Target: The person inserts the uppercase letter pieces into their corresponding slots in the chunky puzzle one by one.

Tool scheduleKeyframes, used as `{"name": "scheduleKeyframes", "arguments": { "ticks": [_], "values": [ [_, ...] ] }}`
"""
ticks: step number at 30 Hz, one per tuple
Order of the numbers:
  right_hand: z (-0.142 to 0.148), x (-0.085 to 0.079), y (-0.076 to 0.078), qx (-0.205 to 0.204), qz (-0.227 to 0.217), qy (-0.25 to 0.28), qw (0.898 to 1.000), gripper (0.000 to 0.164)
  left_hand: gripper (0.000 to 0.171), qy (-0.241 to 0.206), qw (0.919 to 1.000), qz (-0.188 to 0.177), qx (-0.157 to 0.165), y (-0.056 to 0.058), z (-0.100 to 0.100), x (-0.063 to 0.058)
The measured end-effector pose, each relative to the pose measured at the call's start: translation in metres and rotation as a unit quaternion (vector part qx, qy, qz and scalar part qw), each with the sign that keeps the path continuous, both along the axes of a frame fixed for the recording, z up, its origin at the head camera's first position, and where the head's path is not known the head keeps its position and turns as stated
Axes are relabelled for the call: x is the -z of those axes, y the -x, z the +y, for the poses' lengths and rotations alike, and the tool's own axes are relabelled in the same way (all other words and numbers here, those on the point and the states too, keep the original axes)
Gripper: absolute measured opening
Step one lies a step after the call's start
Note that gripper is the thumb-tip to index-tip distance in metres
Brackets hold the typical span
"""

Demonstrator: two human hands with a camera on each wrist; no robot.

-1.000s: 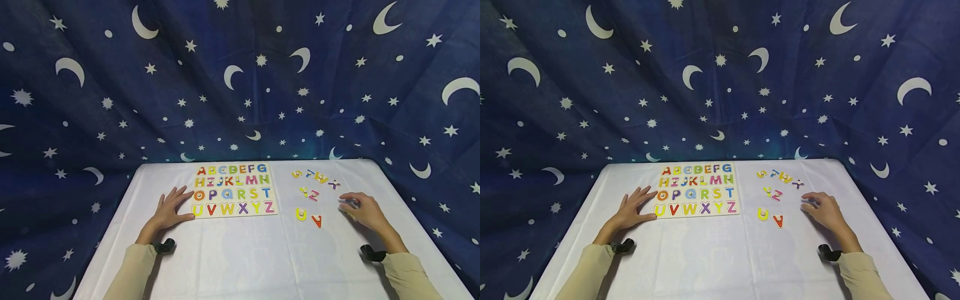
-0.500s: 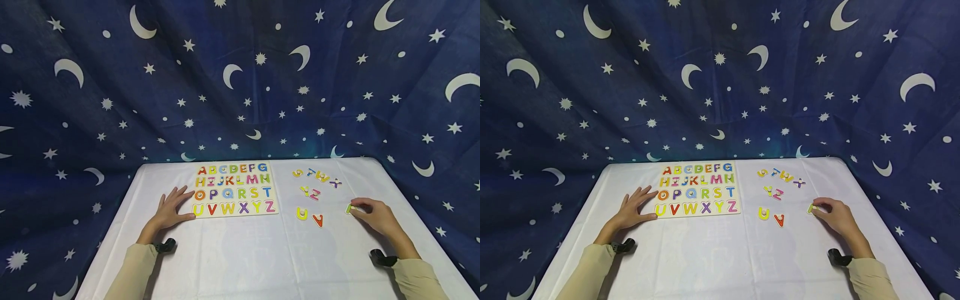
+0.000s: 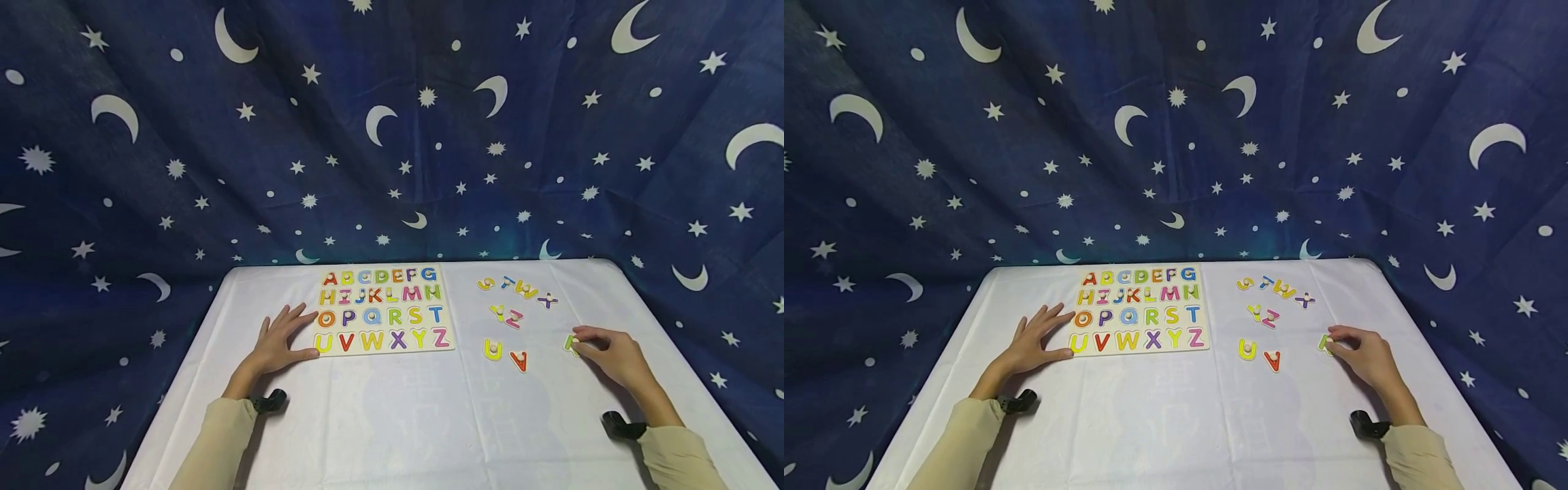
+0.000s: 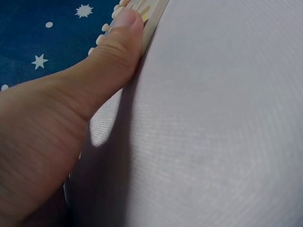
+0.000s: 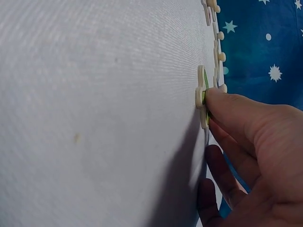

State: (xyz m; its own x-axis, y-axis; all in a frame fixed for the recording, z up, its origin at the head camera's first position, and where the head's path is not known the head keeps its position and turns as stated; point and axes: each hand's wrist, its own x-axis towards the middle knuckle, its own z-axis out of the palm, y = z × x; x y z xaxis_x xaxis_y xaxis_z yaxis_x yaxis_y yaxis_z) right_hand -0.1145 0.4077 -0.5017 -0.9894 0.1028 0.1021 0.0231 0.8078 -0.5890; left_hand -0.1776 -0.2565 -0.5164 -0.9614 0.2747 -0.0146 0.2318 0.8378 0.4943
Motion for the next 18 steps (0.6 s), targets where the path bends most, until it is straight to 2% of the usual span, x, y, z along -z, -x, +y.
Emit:
{"name": "scheduleKeyframes", "arguments": {
  "ticks": [7,12,18],
  "values": [
    [-0.001,0.000,-0.001,0.003,0.011,-0.003,1.000,0.023,0.092,-0.006,1.0000,0.004,0.001,0.000,0.000,0.001],
    [-0.004,-0.002,0.000,-0.005,0.024,-0.027,0.999,0.021,0.092,-0.005,1.0000,0.004,0.002,-0.001,-0.001,0.002],
    [-0.018,-0.018,0.011,-0.026,0.024,-0.018,0.999,0.022,0.092,-0.005,1.0000,0.005,0.004,-0.001,-0.001,0.001]
  ]
}}
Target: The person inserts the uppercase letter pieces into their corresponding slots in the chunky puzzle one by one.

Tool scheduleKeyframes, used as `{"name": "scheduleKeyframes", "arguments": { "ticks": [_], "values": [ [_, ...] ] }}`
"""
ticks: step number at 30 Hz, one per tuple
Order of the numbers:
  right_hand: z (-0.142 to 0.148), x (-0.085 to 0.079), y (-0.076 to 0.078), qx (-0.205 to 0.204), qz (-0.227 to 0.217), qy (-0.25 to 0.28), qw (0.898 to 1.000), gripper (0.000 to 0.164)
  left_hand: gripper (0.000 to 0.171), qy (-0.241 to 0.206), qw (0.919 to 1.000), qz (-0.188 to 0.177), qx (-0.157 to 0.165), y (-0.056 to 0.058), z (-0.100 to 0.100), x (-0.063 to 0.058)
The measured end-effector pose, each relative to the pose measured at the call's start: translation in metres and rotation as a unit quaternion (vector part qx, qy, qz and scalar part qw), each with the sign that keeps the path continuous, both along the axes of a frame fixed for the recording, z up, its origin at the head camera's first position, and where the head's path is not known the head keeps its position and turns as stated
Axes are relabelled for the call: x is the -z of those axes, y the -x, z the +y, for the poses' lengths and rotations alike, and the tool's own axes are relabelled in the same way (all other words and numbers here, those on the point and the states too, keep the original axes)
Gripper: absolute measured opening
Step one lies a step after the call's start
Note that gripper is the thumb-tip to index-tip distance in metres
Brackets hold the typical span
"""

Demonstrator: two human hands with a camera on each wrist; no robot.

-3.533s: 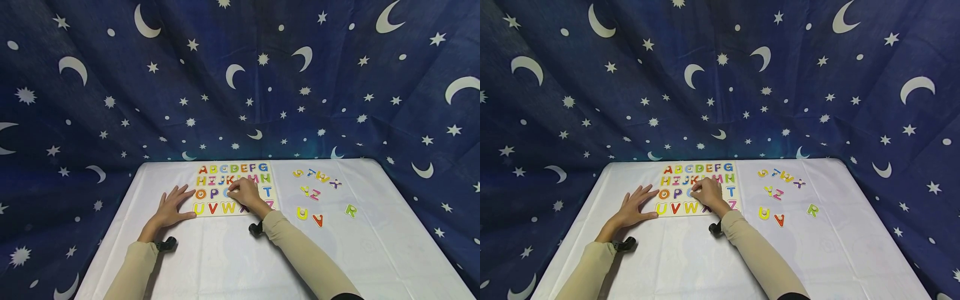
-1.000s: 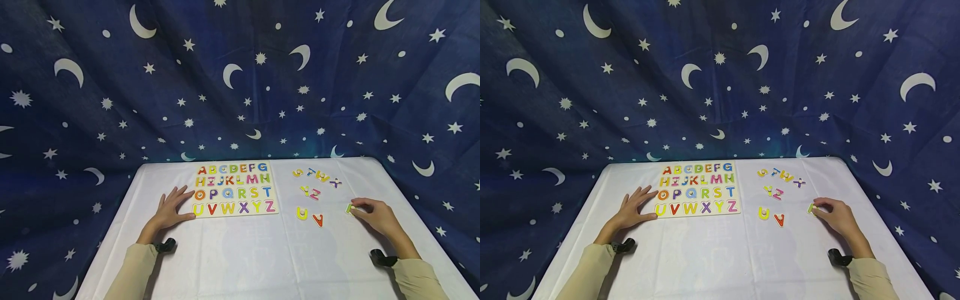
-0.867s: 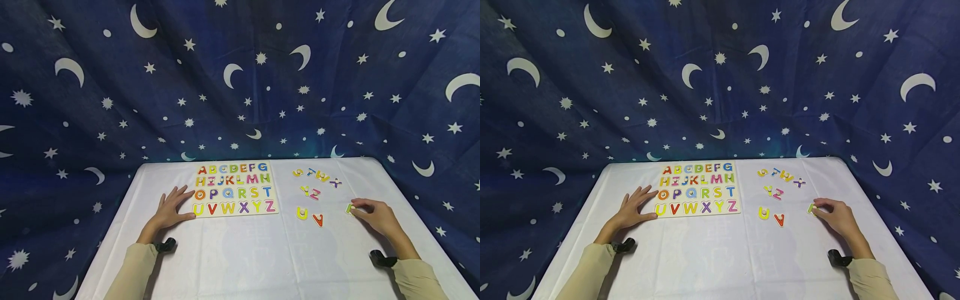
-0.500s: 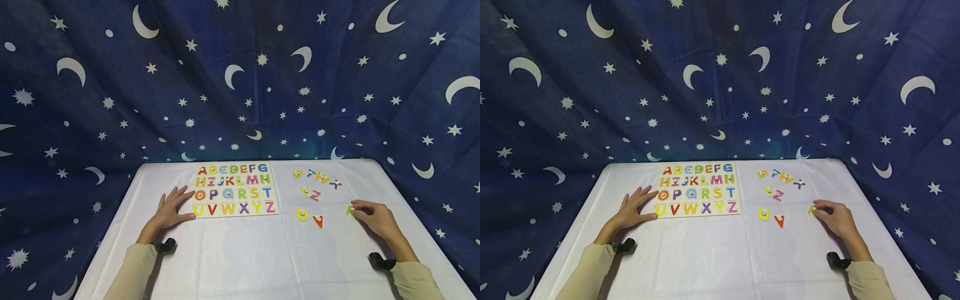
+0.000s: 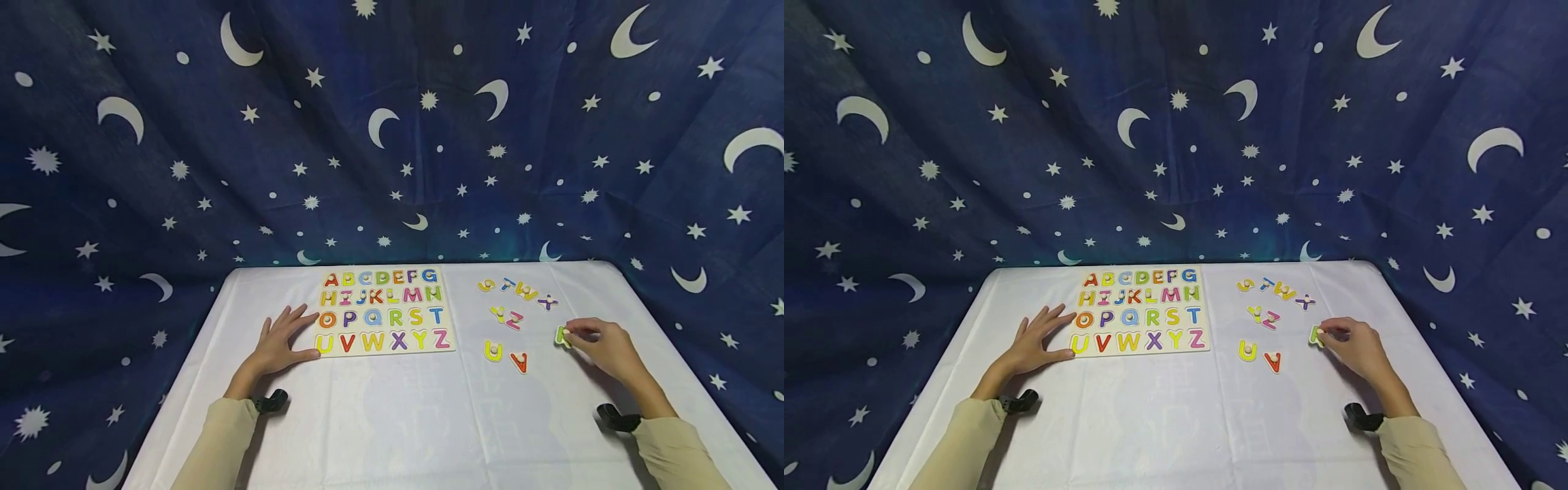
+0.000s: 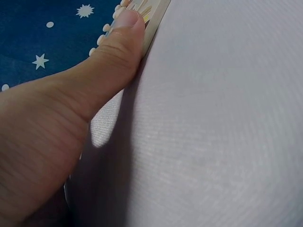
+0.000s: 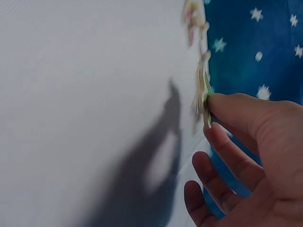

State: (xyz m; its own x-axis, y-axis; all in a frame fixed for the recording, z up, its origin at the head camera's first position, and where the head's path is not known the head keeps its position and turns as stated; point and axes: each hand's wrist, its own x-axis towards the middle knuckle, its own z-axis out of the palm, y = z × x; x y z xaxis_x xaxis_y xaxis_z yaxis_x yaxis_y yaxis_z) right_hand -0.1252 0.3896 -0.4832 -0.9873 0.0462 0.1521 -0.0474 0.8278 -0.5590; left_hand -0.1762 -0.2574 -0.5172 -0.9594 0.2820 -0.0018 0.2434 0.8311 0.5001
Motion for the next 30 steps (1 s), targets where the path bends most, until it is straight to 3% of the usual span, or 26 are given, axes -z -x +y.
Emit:
{"name": "scheduleKeyframes", "arguments": {
  "ticks": [6,17,30],
  "values": [
    [-0.030,-0.015,0.022,-0.047,0.031,0.023,0.998,0.017,0.091,0.001,1.0000,0.001,-0.001,-0.001,0.002,-0.002],
    [-0.115,-0.023,0.062,-0.099,0.060,0.084,0.990,0.015,0.090,-0.008,0.9999,0.007,0.004,-0.002,0.000,-0.002],
    [-0.202,-0.030,0.085,-0.137,0.047,0.120,0.982,0.015,0.089,-0.008,0.9999,0.008,0.009,-0.002,0.000,-0.003]
  ]
}}
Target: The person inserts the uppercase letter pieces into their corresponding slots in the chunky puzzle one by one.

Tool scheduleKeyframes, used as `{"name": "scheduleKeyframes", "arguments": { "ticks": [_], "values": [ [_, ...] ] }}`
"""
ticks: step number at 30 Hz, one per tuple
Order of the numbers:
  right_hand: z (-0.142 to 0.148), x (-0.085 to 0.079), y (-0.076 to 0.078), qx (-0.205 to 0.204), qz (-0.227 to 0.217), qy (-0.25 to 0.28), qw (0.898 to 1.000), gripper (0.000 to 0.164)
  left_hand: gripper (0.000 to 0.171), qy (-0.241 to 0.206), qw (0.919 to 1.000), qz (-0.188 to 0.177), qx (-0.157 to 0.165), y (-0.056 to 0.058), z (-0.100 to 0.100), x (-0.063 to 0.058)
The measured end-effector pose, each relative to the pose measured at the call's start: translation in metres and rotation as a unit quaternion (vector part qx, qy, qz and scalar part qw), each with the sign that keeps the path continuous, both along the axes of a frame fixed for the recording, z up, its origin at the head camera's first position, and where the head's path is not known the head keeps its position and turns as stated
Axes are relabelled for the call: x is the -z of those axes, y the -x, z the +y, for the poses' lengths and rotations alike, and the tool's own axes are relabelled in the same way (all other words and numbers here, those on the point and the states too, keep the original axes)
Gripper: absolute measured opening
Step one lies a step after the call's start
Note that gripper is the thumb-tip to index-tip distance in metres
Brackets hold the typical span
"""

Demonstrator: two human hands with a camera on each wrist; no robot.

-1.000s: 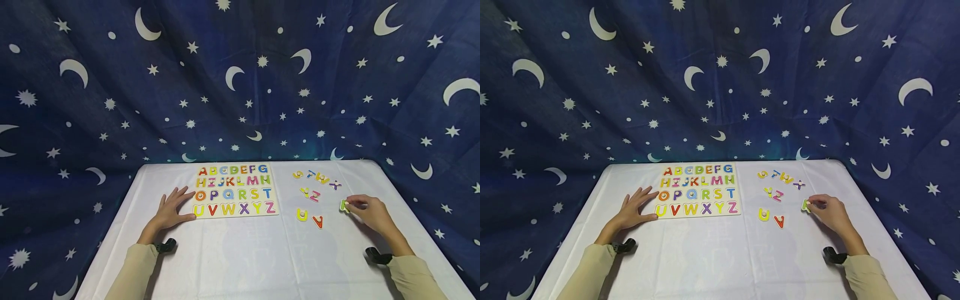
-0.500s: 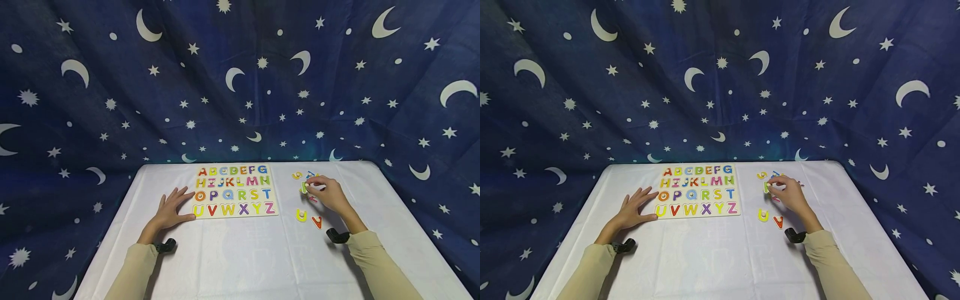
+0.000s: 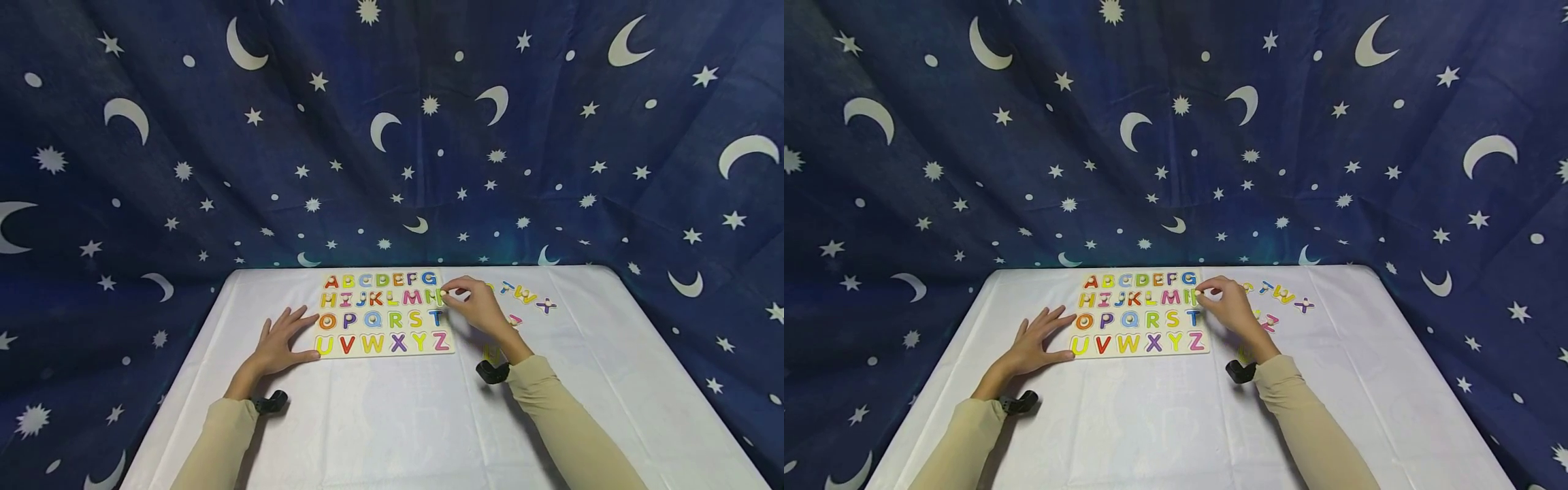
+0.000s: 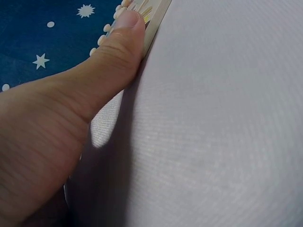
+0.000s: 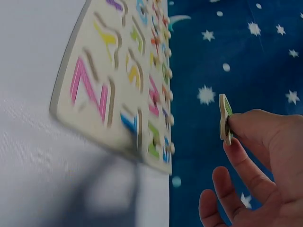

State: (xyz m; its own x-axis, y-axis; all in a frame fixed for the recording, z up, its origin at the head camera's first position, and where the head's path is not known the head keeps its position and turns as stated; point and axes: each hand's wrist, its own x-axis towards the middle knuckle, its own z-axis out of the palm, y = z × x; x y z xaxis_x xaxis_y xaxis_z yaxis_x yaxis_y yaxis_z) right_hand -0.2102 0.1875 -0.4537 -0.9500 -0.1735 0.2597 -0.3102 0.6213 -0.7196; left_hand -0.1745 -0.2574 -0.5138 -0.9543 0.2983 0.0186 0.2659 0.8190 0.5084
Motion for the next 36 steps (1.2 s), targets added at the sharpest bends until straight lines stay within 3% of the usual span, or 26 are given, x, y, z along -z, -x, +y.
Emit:
{"name": "scheduleKeyframes", "arguments": {
  "ticks": [16,29,36],
  "values": [
    [-0.069,0.020,0.017,-0.020,-0.066,0.041,0.997,0.015,0.089,-0.003,1.0000,0.001,0.001,0.001,0.001,-0.004],
    [-0.095,0.042,0.017,-0.025,-0.064,0.001,0.998,0.005,0.090,0.001,1.0000,-0.003,-0.001,0.001,0.001,-0.003],
    [-0.100,0.044,0.015,-0.021,-0.046,-0.038,0.998,0.005,0.091,0.002,1.0000,-0.007,-0.003,0.000,0.000,-0.001]
  ]
}}
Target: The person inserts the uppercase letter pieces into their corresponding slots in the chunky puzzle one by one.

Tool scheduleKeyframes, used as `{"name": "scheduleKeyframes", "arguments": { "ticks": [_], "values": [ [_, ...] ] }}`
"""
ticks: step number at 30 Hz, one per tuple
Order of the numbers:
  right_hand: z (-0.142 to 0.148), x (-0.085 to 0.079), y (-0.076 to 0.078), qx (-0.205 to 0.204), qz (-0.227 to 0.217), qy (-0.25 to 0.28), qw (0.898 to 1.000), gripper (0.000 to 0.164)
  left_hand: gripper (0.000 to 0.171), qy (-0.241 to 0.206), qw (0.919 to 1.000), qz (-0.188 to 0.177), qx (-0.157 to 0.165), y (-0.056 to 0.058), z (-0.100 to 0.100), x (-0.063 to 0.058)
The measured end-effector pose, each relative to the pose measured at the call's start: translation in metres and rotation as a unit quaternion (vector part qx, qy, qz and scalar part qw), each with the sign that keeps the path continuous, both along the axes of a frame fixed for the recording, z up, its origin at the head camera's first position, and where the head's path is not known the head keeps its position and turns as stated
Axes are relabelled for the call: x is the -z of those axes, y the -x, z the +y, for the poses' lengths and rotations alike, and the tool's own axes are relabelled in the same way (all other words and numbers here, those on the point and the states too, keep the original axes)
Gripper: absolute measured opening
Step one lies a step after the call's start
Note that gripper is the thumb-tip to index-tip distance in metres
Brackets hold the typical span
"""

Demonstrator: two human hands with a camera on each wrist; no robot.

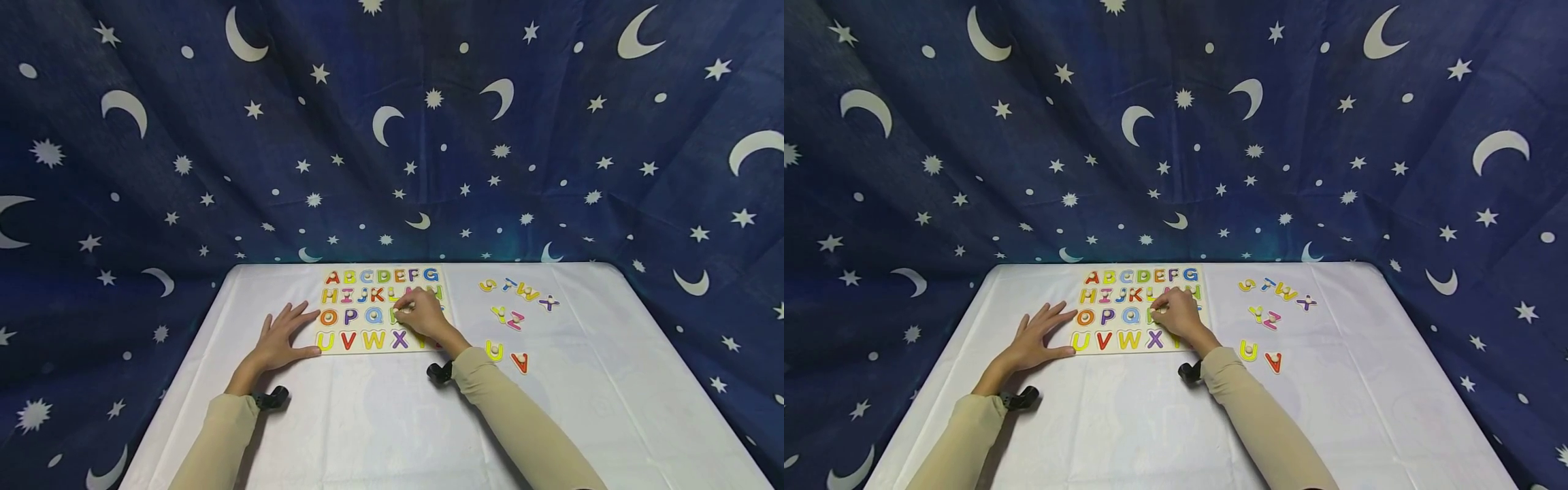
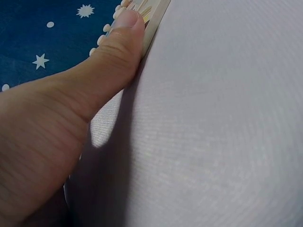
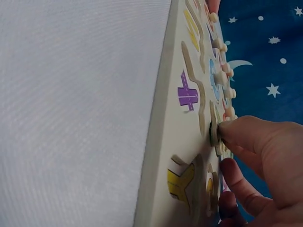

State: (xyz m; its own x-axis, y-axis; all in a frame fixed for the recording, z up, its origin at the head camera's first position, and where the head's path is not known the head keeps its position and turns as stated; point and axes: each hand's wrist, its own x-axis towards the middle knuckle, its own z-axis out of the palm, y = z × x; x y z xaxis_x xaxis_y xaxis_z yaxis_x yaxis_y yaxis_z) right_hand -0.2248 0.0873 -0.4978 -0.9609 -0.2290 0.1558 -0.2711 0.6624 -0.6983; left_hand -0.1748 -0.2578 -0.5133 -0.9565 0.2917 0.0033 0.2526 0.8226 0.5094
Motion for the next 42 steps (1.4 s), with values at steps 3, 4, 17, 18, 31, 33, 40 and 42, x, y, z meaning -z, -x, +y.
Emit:
{"name": "scheduleKeyframes", "arguments": {
  "ticks": [3,4,17,18,31,33,40,42],
  "values": [
    [-0.001,0.001,0.000,0.006,-0.002,-0.009,1.000,0.005,0.090,0.000,1.0000,0.001,0.001,0.000,0.000,0.000],
    [-0.001,0.002,0.000,0.009,-0.004,-0.012,1.000,0.005,0.090,0.001,1.0000,0.002,0.001,0.000,-0.001,0.001],
    [-0.003,0.004,0.001,0.019,-0.003,-0.027,0.999,0.007,0.090,-0.003,1.0000,0.007,0.005,0.001,-0.001,0.000],
    [-0.003,0.004,0.001,0.018,-0.003,-0.028,0.999,0.007,0.090,-0.003,1.0000,0.007,0.005,0.001,-0.001,0.000],
    [0.034,-0.008,0.010,-0.043,0.002,0.007,0.999,0.025,0.090,-0.001,1.0000,0.005,0.003,0.000,0.001,0.002],
    [0.049,-0.010,0.014,-0.031,0.008,0.010,0.999,0.027,0.090,-0.001,1.0000,0.005,0.003,0.000,0.001,0.001],
    [0.110,-0.014,0.027,0.045,0.031,0.018,0.998,0.029,0.090,0.000,1.0000,0.004,0.004,0.000,0.001,0.000],
    [0.127,-0.015,0.030,0.070,0.030,0.017,0.997,0.030,0.090,-0.002,1.0000,0.005,0.005,0.000,0.001,0.001]
  ]
}}
